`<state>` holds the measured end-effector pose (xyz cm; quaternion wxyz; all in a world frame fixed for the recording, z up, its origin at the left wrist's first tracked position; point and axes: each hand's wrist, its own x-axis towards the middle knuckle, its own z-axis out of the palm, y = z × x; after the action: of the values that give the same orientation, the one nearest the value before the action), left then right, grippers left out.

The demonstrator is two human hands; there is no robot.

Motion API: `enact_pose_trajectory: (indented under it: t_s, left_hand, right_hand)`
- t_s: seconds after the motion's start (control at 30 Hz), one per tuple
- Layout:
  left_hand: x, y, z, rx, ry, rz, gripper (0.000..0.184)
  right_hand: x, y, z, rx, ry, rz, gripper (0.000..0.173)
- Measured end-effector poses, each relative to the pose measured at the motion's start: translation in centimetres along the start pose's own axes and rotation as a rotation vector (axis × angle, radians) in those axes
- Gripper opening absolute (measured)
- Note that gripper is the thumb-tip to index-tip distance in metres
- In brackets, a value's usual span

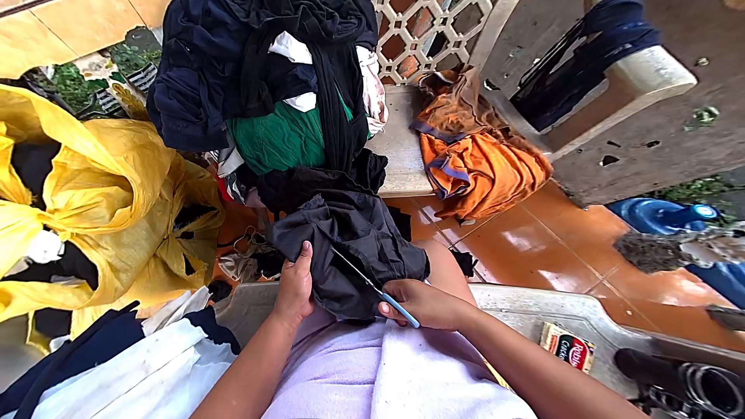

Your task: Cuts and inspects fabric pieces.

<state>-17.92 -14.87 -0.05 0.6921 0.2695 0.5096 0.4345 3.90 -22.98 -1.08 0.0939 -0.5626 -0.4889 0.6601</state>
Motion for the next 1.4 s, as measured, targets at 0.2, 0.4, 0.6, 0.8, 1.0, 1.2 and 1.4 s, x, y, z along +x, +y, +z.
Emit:
enact_pose_trajectory:
  t_s: [0.2, 0.4, 0.6, 0.8, 1.0, 1.2, 1.4]
  left_hand:
    - [-0.1, 0.4, -1.1, 0.051, -0.064, 0.035, 0.018]
    - [0.6, 1.2, -2.3, 0.072, -0.114, 0.041, 0.03]
    - [0.5, 1.6, -2.6, 0.111, -0.136, 0.015, 0.061]
    - [0.6, 2.0, -3.1, 0.109, -0.162, -0.006, 0.07]
    - [0.5, 2.0, -3.1, 0.064, -0.183, -0.023, 0.068]
    - [0.2, 2.1, -3.1, -0.015, -0.174, -0.053, 0.064]
    - [-0.8, 2.2, -3.3, -0.066, -0.192, -0.087, 0.056]
  right_hand:
    - [0.9, -0.6, 0.6, 0.063, -0.029, -0.038, 0.043]
    - [1.5, -1.3, 0.9, 0.138, -0.03, -0.057, 0.037]
    - [2.8, -2.4, 1.5, 0.198, -0.015, -0.049, 0.033]
    - [3.7, -3.0, 2.0, 0.199, -0.01, -0.065, 0.032]
    - [4.5, -3.4, 2.2, 0.193, 0.032, -0.076, 0.033]
    - [4.2, -3.1, 2.5, 0.184, 0.069, -0.128, 0.028]
    - [3.7, -3.0, 3.2, 0.314, 0.046, -0.142, 0.023]
